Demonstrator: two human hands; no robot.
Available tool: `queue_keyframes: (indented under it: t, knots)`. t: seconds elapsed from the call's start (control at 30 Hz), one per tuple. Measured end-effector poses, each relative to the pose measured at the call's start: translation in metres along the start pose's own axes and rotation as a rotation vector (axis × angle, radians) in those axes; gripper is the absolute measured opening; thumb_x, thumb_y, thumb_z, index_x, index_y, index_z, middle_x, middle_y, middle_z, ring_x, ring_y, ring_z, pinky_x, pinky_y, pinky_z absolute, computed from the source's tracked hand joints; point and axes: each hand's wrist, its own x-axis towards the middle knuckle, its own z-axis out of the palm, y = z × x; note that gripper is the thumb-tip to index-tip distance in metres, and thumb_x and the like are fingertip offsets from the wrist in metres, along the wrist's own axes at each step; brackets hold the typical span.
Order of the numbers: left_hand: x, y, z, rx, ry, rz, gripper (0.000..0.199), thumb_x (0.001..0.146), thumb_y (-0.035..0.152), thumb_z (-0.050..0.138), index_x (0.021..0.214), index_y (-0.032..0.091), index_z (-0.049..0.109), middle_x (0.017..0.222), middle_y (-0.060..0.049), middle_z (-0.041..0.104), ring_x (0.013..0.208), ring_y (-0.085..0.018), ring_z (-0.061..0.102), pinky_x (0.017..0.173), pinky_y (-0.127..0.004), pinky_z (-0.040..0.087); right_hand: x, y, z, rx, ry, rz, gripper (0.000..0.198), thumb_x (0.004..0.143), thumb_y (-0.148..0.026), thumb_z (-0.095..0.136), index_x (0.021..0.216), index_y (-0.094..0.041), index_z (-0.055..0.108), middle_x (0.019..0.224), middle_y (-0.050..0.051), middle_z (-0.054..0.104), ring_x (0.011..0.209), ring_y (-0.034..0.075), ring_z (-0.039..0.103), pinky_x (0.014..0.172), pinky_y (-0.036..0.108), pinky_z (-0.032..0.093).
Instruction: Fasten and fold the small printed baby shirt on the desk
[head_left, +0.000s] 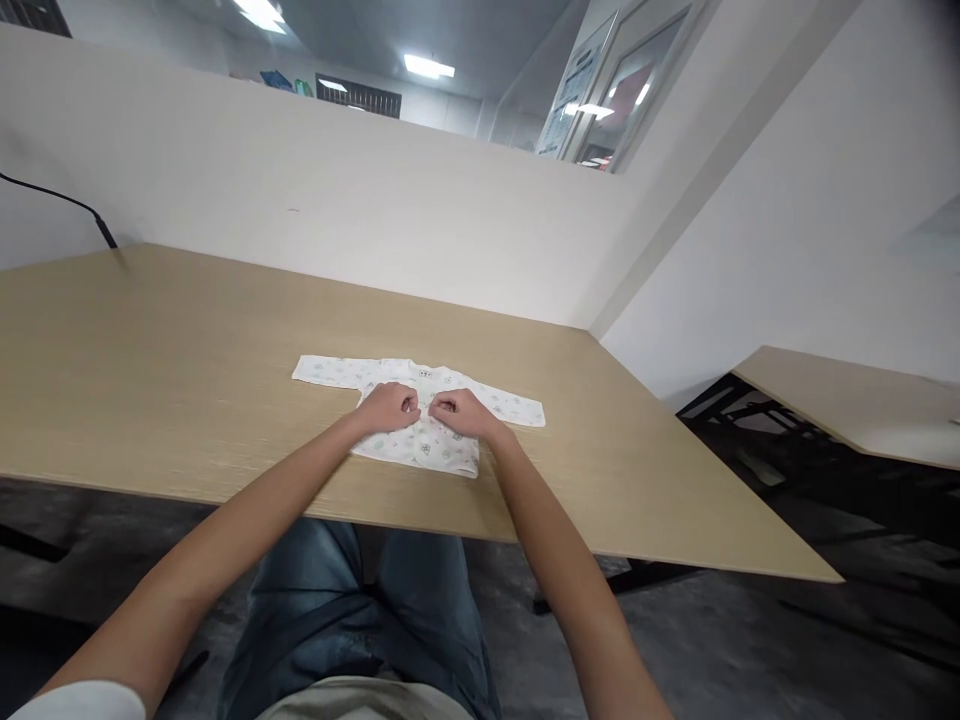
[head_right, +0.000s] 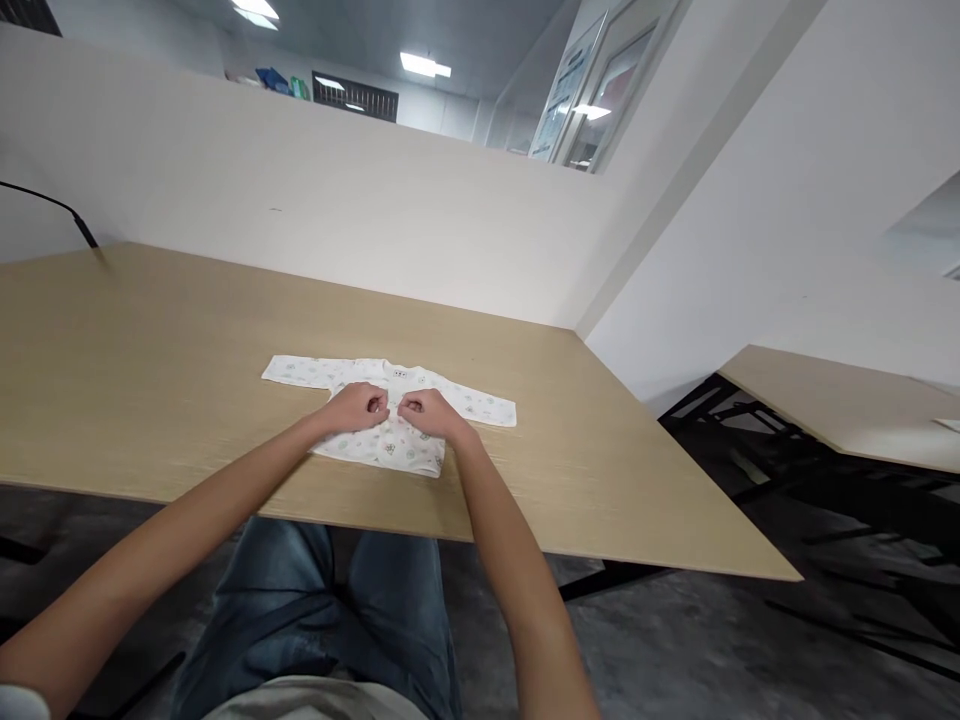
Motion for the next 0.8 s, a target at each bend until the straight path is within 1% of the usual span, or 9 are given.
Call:
queue_keyframes:
  t: [0.07,0.17,0.27,0.37,0.53,0.7,0.8]
  knots:
    - [0.0,-0.002,-0.001,-0.015,-0.007,0.012,0.015,0.079,0.032,0.06,0.072,0.02,0.065,0.072,-0.001,0.066,0.068,-0.016,0.055,0.063,-0.027,0.034,0.0,0.0,0.0,0.011,0.007,-0.001,0.029,0.085,-0.042,0.052,0.07,-0.018,0.057,0.065,-0.002,0.047,0.065,0.012,0.039,0.062,0.026,0.03]
    - [0.0,-0.005,-0.003,-0.059,-0.032,0.022,0.019,0.081,0.035,0.06,0.07,0.019,0.062,0.069,0.0,0.063,0.065,-0.014,0.052,0.061,-0.026,0.031,0.0,0.0,0.001,0.014,0.005,0.005,0.039,0.088,-0.049,0.052,0.064,-0.019,0.047,0.063,-0.003,0.04,0.063,0.011,0.035,0.06,0.026,0.027]
    - [0.0,-0.007,-0.005,-0.1,-0.044,0.032,0.021,0.082,0.036,0.06,0.069,0.019,0.061,0.066,0.001,0.061,0.062,-0.013,0.05,0.06,-0.026,0.031,0.0,0.001,0.001,-0.001,-0.008,0.019,0.045,0.089,-0.053,0.053,0.062,-0.02,0.042,0.061,-0.003,0.037,0.062,0.011,0.033,0.058,0.027,0.025]
    - [0.001,-0.011,-0.006,-0.13,-0.052,0.046,0.022,0.082,0.037,0.06,0.069,0.019,0.061,0.063,0.002,0.059,0.061,-0.013,0.048,0.06,-0.026,0.031,0.0,0.002,0.001,0.0,-0.006,0.022,0.044,0.089,-0.052,0.053,0.062,-0.02,0.04,0.06,-0.003,0.038,0.061,0.011,0.033,0.058,0.027,0.025]
    - [0.002,-0.016,-0.004,-0.144,-0.063,0.058,0.023,0.083,0.038,0.06,0.069,0.019,0.062,0.061,0.003,0.056,0.06,-0.012,0.048,0.06,-0.026,0.031,0.0,0.002,0.0,0.025,-0.028,0.032,0.043,0.089,-0.051,0.052,0.062,-0.02,0.039,0.061,-0.003,0.043,0.061,0.011,0.036,0.058,0.026,0.027]
    - [0.001,-0.016,-0.005,-0.151,-0.062,0.061,0.023,0.083,0.038,0.06,0.07,0.019,0.062,0.061,0.003,0.055,0.06,-0.012,0.048,0.059,-0.025,0.03,0.002,0.006,0.001,0.022,-0.012,0.01,0.043,0.088,-0.049,0.053,0.062,-0.02,0.035,0.06,-0.004,0.036,0.06,0.01,0.032,0.057,0.026,0.025]
    - [0.001,-0.016,-0.006,-0.156,-0.062,0.06,0.023,0.083,0.037,0.06,0.07,0.019,0.061,0.061,0.003,0.056,0.06,-0.012,0.048,0.059,-0.025,0.03,0.002,0.007,0.003,0.018,-0.009,0.011,0.042,0.088,-0.047,0.054,0.062,-0.02,0.037,0.06,-0.004,0.037,0.06,0.01,0.032,0.057,0.026,0.024]
